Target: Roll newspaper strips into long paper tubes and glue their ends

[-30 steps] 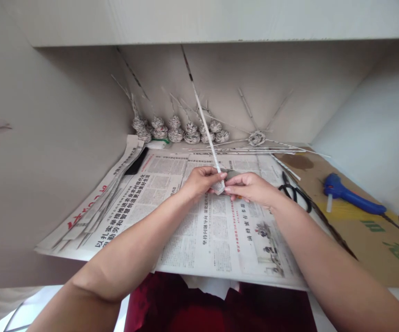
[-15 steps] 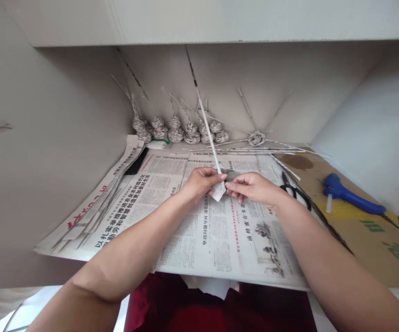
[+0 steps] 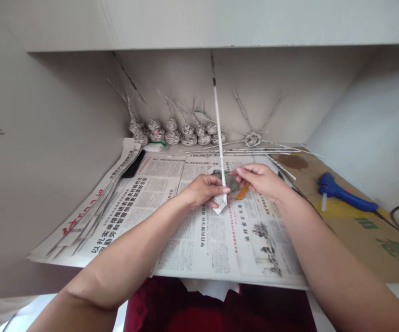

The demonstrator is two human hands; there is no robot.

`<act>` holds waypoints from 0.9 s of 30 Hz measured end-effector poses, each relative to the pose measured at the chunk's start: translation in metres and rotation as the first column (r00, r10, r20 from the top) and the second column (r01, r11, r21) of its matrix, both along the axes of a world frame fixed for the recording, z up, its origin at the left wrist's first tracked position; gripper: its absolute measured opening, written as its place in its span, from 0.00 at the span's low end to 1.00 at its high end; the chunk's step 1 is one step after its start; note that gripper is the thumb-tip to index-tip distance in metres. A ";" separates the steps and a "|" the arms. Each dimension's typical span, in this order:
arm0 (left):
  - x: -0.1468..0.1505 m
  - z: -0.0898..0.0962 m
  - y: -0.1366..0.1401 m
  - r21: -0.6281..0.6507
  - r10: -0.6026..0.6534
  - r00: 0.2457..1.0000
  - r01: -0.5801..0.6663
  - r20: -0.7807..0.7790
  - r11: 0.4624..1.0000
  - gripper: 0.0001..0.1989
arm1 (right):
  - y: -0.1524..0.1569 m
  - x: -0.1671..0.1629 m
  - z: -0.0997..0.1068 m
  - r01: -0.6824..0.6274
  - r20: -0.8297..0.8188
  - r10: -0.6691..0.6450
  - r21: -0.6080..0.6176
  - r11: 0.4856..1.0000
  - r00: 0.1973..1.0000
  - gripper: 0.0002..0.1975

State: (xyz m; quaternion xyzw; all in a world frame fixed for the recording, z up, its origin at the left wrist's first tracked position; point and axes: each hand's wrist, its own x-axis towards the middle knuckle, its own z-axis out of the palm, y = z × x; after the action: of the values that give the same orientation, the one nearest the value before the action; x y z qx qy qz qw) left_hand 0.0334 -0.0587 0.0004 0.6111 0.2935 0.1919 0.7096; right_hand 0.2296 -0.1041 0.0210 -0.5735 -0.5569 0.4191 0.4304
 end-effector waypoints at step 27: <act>-0.002 0.000 -0.006 0.106 -0.285 0.952 0.296 -0.112 0.949 0.16 | -0.003 -0.010 -0.003 -0.194 -0.212 0.191 0.006 0.981 0.958 0.16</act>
State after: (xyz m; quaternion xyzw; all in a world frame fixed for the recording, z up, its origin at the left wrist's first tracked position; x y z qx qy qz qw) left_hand 0.0310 -0.0644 0.0003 0.6981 0.2216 0.0734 0.6769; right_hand 0.2196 -0.1068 0.0182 -0.4720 -0.5580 0.5218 0.4401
